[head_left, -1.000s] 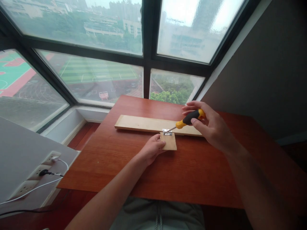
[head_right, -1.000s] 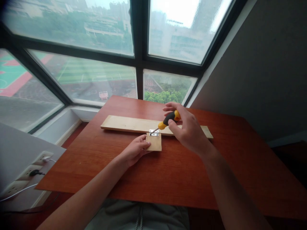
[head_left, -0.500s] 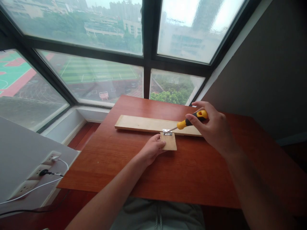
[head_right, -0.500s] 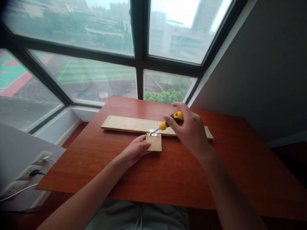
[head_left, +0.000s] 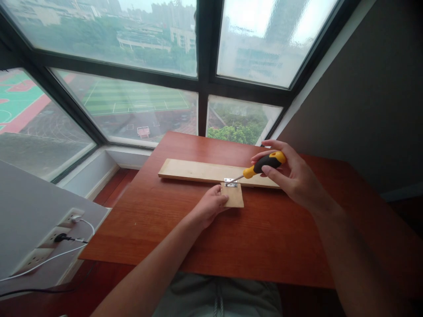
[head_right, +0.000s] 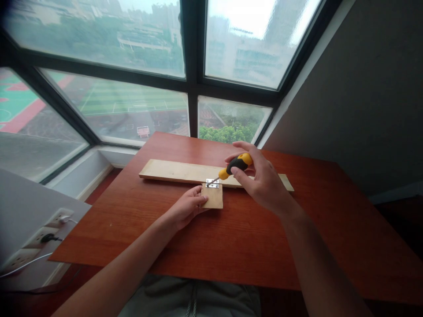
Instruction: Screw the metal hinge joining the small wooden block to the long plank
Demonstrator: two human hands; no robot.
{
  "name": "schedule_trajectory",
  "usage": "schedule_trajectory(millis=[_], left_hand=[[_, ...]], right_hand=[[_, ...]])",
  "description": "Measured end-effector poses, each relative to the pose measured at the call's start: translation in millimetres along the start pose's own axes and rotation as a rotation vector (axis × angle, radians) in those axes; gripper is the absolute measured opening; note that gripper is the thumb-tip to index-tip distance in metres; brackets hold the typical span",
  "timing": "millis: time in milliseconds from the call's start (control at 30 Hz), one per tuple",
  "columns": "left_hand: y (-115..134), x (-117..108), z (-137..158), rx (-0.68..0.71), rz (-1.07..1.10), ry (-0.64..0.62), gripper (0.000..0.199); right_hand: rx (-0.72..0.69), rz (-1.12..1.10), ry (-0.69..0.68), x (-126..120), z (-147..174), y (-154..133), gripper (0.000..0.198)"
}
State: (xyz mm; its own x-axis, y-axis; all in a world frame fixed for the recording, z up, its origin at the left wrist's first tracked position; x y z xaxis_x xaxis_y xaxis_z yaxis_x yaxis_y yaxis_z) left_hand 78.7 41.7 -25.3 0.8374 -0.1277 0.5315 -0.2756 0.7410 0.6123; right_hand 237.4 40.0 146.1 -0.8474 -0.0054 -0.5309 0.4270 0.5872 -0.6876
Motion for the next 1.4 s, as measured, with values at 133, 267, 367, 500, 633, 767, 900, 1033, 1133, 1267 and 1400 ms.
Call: schedule_trajectory(millis=[133,267,367,500,633,767,900,1033,1133,1267,1400], left_hand=[[0,0,0,0.009,-0.021,-0.007,0.033],[0,-1,-1,0.012,-0.032,-0.002,0.032],[0,-1,-2,0.011,-0.038,0.005,0.033],[0,-1,-2,0.008,-0.046,0.011,0.033],[1,0,0,0.005,-0.039,0.010,0.034],[1,0,0,0.008,-0.049,0.012,0.032],[0,0,-1,0.004,-0.060,0.009,0.031],[1,1,-1,0.013,-0.054,-0.002,0.033],[1,1,-1,0.012,-0.047,-0.005,0.034],[0,0,0,0.006,-0.045,0.003,0.031],[1,1,0,0.007,-0.056,0.014,0.031]], right_hand=[[0.001,0.309,0.045,-3,-5,-2,0.048],[0.005,0.600,0.117,-7,-7,-6,0.042],[0.008,0.512,0.073,-6,-6,-5,0.038],[-0.046,0.187,-0.036,0,-5,-11,0.042],[-0.052,0.278,-0.003,0,-6,-13,0.039],[-0.022,0.584,0.097,-6,-7,-9,0.039],[-0.043,0.365,0.026,-2,-7,-7,0.045],[-0.081,0.194,-0.074,5,-10,-13,0.050],[-0.075,0.411,-0.022,4,-16,-16,0.048],[-0.042,0.653,0.048,3,-24,-18,0.046],[-0.091,0.392,-0.060,11,-28,-22,0.042]])
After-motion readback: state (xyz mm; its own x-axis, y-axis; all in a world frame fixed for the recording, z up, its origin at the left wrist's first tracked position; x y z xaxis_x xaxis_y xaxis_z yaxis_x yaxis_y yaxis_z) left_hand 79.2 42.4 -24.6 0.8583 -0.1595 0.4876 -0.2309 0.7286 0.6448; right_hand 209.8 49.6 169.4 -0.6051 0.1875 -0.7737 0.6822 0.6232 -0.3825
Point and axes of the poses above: each hand's wrist, its own z-axis away from the middle knuckle, its own x-axis out of the palm, y = z × x, the point moved 6 cm from there along -z, towards the middle knuckle, and after that the axes turned 14 degrees about -x, right-handed, at the moved point
